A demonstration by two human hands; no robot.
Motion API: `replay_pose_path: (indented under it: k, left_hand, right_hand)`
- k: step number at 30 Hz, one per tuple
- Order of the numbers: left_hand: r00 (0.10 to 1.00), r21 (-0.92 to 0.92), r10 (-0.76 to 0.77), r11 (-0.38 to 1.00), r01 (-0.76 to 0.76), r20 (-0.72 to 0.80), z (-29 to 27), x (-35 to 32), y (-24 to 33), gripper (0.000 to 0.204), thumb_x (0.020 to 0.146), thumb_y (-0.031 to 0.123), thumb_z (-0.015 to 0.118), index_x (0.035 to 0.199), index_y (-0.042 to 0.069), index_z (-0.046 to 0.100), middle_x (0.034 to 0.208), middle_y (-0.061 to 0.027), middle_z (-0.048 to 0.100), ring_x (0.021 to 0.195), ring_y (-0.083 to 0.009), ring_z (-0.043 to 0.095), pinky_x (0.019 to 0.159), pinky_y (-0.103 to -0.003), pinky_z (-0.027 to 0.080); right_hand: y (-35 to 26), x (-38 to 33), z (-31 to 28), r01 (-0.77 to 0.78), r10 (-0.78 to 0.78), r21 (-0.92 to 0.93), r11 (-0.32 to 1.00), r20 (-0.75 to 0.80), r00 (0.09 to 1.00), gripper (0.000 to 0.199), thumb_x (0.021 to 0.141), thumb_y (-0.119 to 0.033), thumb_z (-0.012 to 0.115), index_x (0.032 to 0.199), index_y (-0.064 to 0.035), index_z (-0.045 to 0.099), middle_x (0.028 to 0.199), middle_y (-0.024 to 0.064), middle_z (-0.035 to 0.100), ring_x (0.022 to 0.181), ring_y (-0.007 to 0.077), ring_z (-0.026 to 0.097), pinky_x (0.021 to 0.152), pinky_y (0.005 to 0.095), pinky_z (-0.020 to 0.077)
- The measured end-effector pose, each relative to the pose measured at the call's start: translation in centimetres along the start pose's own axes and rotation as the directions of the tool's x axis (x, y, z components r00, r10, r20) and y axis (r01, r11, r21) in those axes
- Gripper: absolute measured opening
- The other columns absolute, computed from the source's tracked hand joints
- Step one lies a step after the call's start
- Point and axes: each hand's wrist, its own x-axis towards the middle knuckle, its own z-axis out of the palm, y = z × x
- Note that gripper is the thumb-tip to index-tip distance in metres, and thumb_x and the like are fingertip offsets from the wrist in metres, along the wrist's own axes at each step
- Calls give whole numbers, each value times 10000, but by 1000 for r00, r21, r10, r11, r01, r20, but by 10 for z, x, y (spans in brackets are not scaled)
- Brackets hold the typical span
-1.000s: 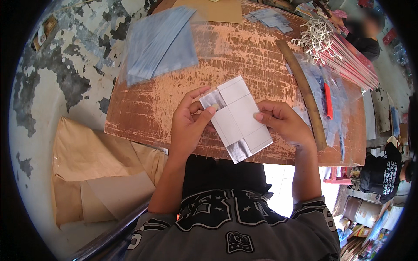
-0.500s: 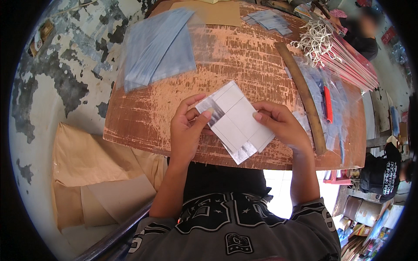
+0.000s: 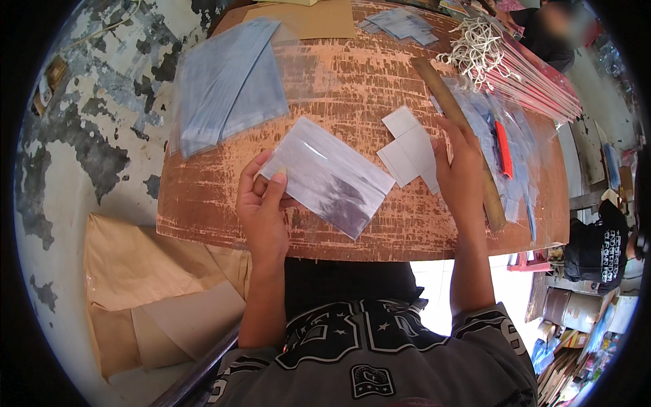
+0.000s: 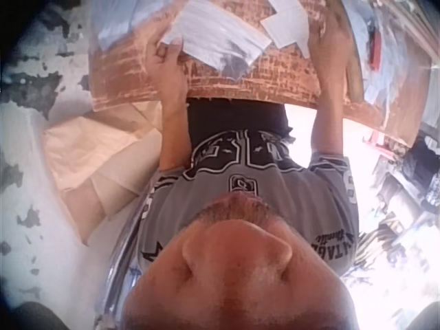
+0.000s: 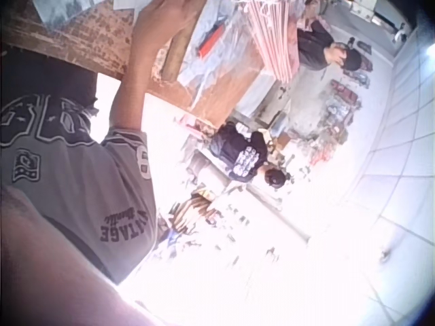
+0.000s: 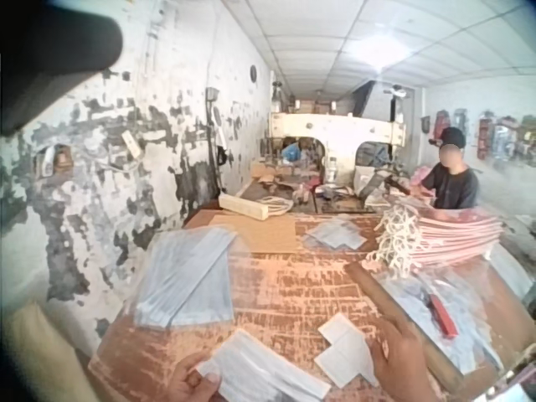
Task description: The person uses a ruler and a red utility knife to cut small rectangular pieces of white paper on a wooden workbench. They repeatedly align the ruler, score the paper, and separate the cut pieces, stacking them on the table.
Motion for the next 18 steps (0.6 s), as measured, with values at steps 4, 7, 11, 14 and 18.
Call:
replay_pose_path:
  k: [4, 7, 11, 14, 18]
  left_hand:
    - [999, -63, 35, 997, -37, -26, -5, -1, -5, 469, 1092, 57, 658, 1543, 43, 529, 1173, -76, 774, 981, -101, 753, 767, -250, 654]
    - [994, -76, 45, 996, -53, -104, 1, -4, -8, 492, 1093, 60, 656, 1561, 47, 506, 1177, -84, 770, 988, -114, 761, 789, -272, 670]
    - [988, -88, 91, 991, -102, -123, 13, -12, -7, 516, 1092, 72, 663, 1575, 44, 487, 1180, -86, 771, 989, -119, 765, 793, -280, 679]
    - [985, -46, 95, 994, -103, -144, 20, -20, -5, 517, 1082, 77, 685, 1562, 36, 497, 1164, -80, 780, 977, -116, 758, 791, -270, 670]
    - [1000, 101, 29, 995, -29, 2, 2, -20, -2, 427, 1051, 58, 739, 1454, 25, 600, 1163, -77, 786, 1010, -111, 733, 854, -253, 608]
  right_hand:
    - [-52, -12, -24, -477, 380, 537, 696, 288, 879, 266, 1120, -258, 672, 1270, -41, 696, 1087, 67, 740, 883, 156, 664, 758, 303, 534]
    - [-80, -31, -27, -720, 368, 676, 161, 636, 679, 346, 1155, -361, 623, 1324, -60, 612, 1058, 28, 717, 878, 100, 633, 751, 259, 516]
    - [-104, -40, -21, -799, 161, 601, -19, 791, 591, 380, 1159, -362, 611, 1365, -43, 614, 1056, 17, 728, 870, 68, 643, 769, 256, 525]
    - [-104, -39, -9, -759, 200, 647, 74, 736, 647, 354, 1157, -320, 620, 1352, -24, 634, 1036, 9, 734, 860, 61, 634, 762, 253, 516]
    - [-80, -32, -10, -719, 187, 672, 180, 694, 695, 264, 1151, -239, 632, 1278, -8, 653, 1015, -4, 723, 863, 45, 599, 768, 244, 483]
